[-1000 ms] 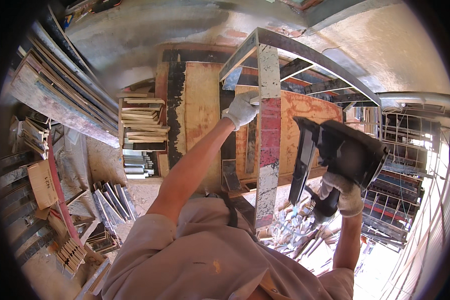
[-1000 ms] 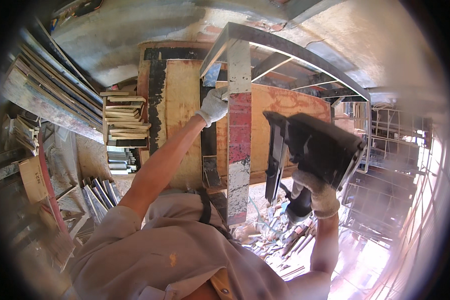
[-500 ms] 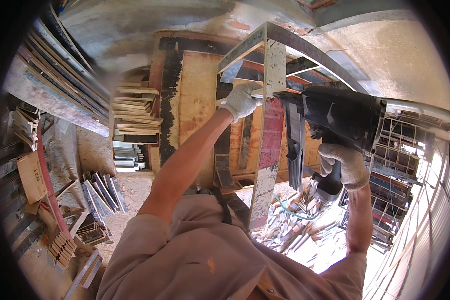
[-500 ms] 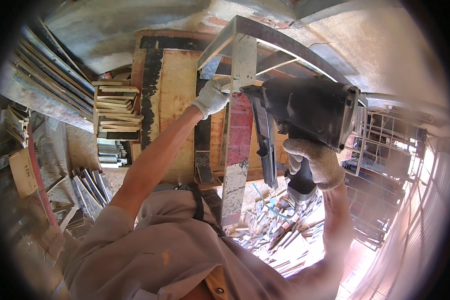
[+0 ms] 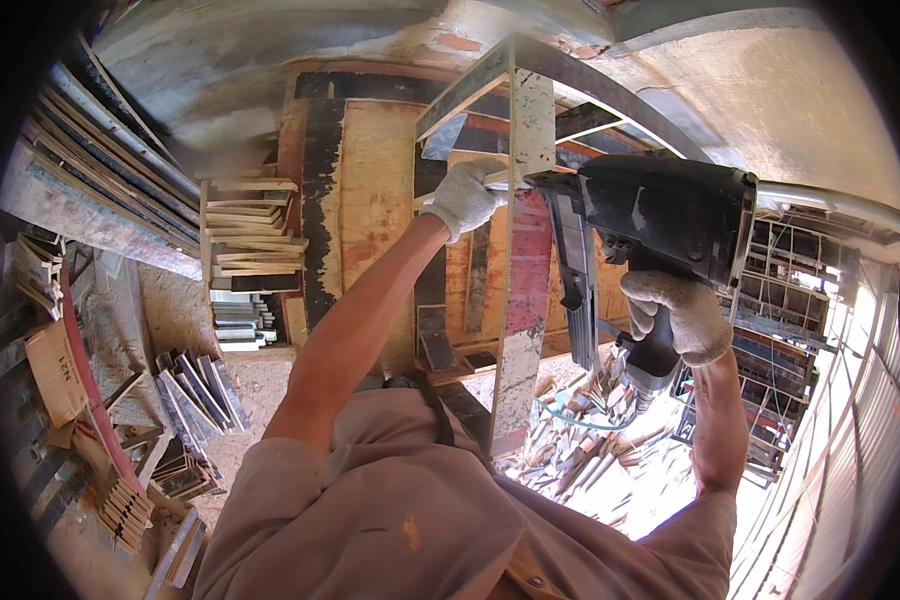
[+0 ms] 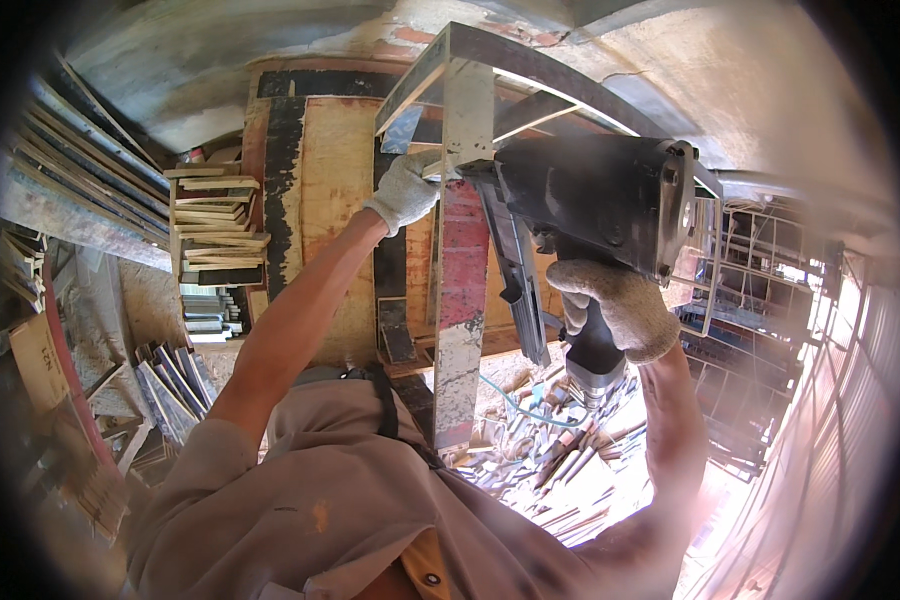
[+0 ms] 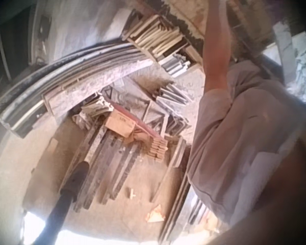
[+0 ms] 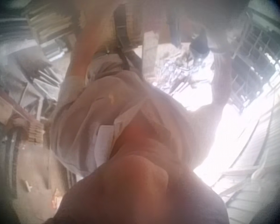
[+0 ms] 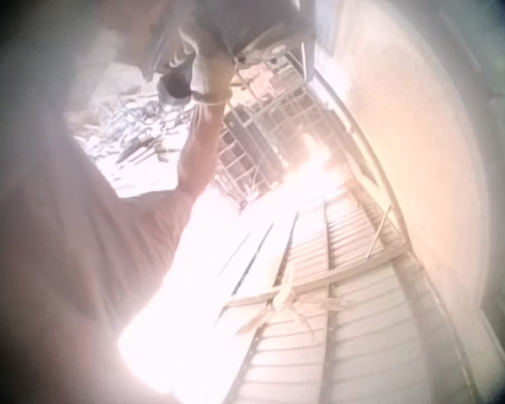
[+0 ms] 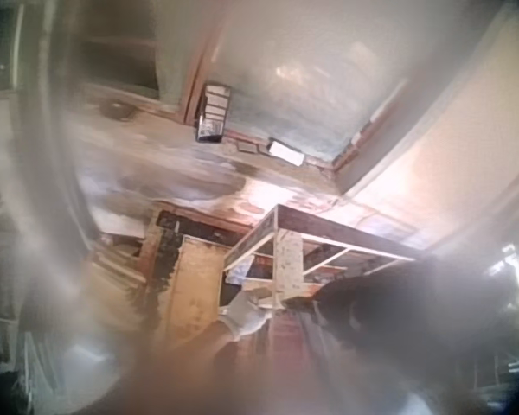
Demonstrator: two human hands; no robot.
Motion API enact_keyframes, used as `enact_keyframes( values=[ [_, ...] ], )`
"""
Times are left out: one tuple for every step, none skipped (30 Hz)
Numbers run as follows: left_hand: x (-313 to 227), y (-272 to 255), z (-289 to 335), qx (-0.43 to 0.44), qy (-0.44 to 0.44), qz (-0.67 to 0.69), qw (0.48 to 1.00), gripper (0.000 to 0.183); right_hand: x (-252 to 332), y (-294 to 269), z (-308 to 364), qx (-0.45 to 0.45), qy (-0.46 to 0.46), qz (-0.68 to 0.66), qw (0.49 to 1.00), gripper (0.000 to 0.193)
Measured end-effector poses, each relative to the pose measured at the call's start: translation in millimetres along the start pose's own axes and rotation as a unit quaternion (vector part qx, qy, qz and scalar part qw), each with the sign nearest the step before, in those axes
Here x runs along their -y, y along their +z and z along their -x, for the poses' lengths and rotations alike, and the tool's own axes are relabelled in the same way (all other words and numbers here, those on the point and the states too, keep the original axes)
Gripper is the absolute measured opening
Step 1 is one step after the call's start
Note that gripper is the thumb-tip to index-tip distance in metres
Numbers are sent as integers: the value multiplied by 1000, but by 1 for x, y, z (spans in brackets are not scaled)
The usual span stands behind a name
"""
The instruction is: The person assembles a wooden frame by positioning planks and using a pneumatic nail gun to fasten them together. They repeatedly pick up pieces, align them, and drive nails into the joints.
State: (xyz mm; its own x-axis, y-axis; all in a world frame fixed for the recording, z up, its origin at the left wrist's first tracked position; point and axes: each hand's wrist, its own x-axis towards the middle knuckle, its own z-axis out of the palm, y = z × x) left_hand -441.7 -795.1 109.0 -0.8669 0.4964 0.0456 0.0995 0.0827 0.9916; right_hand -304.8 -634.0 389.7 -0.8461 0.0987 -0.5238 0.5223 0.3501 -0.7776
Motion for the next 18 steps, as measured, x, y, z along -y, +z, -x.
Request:
enact_keyframes(
  values=[
    [3, 1, -1, -3, 8, 13, 1000, 31, -1, -2, -1, 7, -9, -1, 1000, 22],
    [7, 2, -2, -5, 15, 26, 1000, 31, -5, -5, -3, 15, -18, -2, 1000, 23],
    [5, 2, -2, -4, 23, 41, 999, 32, -8, -8, -3, 19, -24, -4, 1000, 25],
    [3, 3, -2, -2, 12, 37, 999, 32, -12, -12, -3, 29, -36, 19, 999, 24],
    [1, 3, -1, 1, 2, 34, 999, 33, -14, -15, -3, 40, -47, 42, 997, 24],
    [-4, 3, 1, 4, -10, 29, 1000, 33, -12, -14, -2, 35, -40, 42, 998, 24],
    [-6, 2, 1, -1, -15, 21, 1000, 30, -8, -11, -2, 33, -34, 42, 998, 24],
    [-9, 1, 1, -5, -21, 13, 1000, 28, 6, -4, -1, 15, -9, 19, 1000, 25],
    [-10, -1, 1, -12, -25, 6, 1000, 27, 10, -1, 1, 11, 1, 8, 1000, 25],
    [-3, 0, 1, -12, -25, 31, 999, 28, 15, 1, 0, 10, 10, -2, 1000, 24],
    [6, 2, 0, -13, -25, 56, 998, 28, 16, 0, -2, 22, 6, -2, 1000, 23],
    [6, 2, -2, -8, -24, 84, 996, 29, 15, -2, -2, 28, 4, -1, 1000, 22],
    [5, 3, -2, -11, -13, 66, 998, 29, 1, -15, -5, 52, -40, 67, 996, 18],
    [4, 4, -1, -15, -2, 48, 999, 30, -1, -17, -2, 47, -28, 67, 996, 16],
    [0, 4, 0, -19, 7, 28, 999, 30, -2, -18, -1, 44, -15, 66, 997, 14],
    [-4, 2, -1, -11, -15, 32, 999, 30, -3, -19, 0, 40, -2, 64, 997, 12],
    [-8, 1, -1, -2, -36, 36, 999, 30, -3, -18, 0, 34, -13, 58, 998, 9],
    [-8, 0, 0, 5, -60, 38, 997, 30, -1, -14, 0, 30, -25, 51, 998, 7]
  ],
)
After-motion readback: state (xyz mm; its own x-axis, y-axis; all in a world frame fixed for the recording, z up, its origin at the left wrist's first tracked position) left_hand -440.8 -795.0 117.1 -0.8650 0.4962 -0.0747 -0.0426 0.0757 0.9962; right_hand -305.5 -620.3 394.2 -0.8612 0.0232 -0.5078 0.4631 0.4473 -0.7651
